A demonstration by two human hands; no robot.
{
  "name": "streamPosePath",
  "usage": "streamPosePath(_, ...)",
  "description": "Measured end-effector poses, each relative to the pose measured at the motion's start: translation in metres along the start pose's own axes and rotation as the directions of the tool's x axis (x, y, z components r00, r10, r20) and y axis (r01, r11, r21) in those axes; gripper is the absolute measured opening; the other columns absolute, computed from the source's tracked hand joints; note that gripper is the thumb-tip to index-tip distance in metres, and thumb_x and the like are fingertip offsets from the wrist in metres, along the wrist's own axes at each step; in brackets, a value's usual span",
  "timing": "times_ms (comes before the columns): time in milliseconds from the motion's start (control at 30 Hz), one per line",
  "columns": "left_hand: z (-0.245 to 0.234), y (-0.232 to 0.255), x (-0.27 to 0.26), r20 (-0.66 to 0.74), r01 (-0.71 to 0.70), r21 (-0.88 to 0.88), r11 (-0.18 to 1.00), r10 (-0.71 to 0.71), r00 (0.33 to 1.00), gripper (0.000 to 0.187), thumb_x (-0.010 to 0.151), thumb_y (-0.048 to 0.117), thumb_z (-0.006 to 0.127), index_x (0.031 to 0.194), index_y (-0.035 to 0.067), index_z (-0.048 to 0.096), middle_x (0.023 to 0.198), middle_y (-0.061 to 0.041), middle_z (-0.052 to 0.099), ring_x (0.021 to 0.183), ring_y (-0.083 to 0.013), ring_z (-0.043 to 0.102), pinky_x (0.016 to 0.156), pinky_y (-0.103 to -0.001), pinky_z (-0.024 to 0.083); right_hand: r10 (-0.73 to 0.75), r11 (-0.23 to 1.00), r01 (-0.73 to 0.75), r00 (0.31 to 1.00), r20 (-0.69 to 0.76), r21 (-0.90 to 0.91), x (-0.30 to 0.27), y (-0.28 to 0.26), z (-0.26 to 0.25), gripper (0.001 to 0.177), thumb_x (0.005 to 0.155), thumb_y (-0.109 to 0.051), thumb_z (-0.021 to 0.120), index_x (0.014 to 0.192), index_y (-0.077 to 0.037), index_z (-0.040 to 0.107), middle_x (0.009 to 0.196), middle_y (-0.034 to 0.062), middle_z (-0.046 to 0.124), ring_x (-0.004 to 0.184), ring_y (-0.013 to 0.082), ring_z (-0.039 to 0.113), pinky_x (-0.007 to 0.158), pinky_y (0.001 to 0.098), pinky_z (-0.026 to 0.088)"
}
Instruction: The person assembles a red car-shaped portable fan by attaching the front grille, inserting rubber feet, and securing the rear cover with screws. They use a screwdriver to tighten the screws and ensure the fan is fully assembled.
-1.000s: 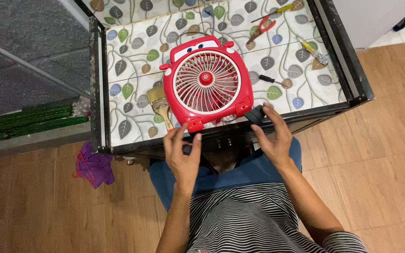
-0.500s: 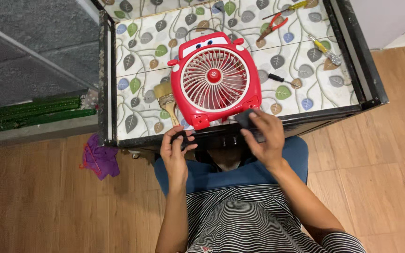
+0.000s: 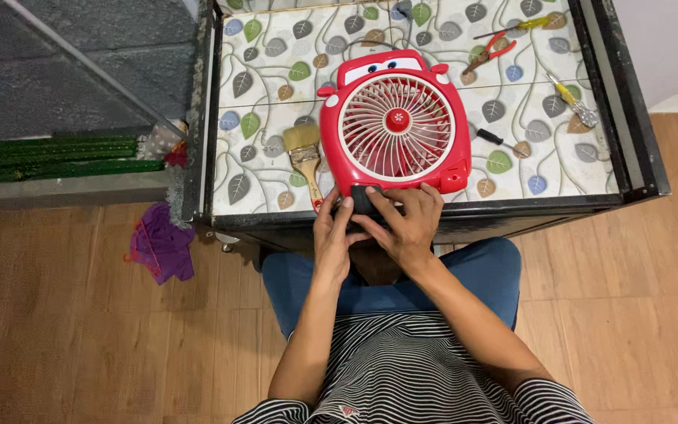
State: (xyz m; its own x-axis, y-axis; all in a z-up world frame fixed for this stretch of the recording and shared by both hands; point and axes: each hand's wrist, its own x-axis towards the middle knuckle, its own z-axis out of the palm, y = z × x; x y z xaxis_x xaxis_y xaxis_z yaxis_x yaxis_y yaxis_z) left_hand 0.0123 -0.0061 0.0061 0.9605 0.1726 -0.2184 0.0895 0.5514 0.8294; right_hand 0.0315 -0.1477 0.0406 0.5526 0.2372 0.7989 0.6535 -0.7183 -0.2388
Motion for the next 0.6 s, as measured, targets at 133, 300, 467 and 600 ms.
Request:
streamPosePath(133,0.0,0.0,0.002,0.009,-0.005,-0.02,1.0,0.005,1.0,0.06,0.097,0.034,0.065,0.148,0.008,0.048,0.122,-0.008,0.068,0.101,-0.016,0.07,0.068,-0.032,0.063,-0.018,1.0,0.018,0.999,0.032,0.004,-0.003,0.002,-0.002,0.05,0.081,-0.031,0.087,0.126,-0.015,0.074,0.106,0.0033,0.064,0.102,0.0229,0.058,0.108,0.0488,0.037)
streamPosePath(300,0.003,0.001,0.002,-0.005,0.02,-0.034,0.999,-0.02,1.0,0.06,0.096,0.034,0.067,0.148,0.009,0.049,0.114,-0.007,0.068,0.09,-0.0144,0.068,0.062,-0.03,0.063,-0.061,0.998,0.062,0.997,0.052,-0.016,-0.005,0.009,-0.001,0.047,0.085,-0.025,0.087,0.129,-0.014,0.073,0.11,0.003,0.066,0.104,0.0222,0.057,0.11,0.0482,0.037)
streamPosePath(467,0.003,0.002,0.002,0.007,0.003,-0.042,0.999,-0.003,1.0,0.06,0.097,0.034,0.068,0.148,0.008,0.049,0.113,-0.007,0.068,0.089,-0.0135,0.067,0.06,-0.029,0.062,-0.047,0.999,0.046,0.997,0.056,0.023,-0.004,0.012,-0.002,0.046,0.086,-0.025,0.087,0.129,-0.016,0.074,0.113,0.0037,0.065,0.106,0.0232,0.056,0.111,0.0476,0.037)
streamPosePath(600,0.003,0.003,0.004,0.005,0.01,-0.026,1.0,-0.01,1.0,0.061,0.094,0.033,0.069,0.146,0.007,0.05,0.112,-0.006,0.069,0.087,-0.0136,0.068,0.059,-0.029,0.062,-0.111,0.994,0.112,0.99,0.084,-0.008,0.002,0.016,-0.006,0.046,0.085,-0.026,0.085,0.128,-0.015,0.073,0.122,0.0034,0.067,0.109,0.0243,0.057,0.109,0.049,0.037)
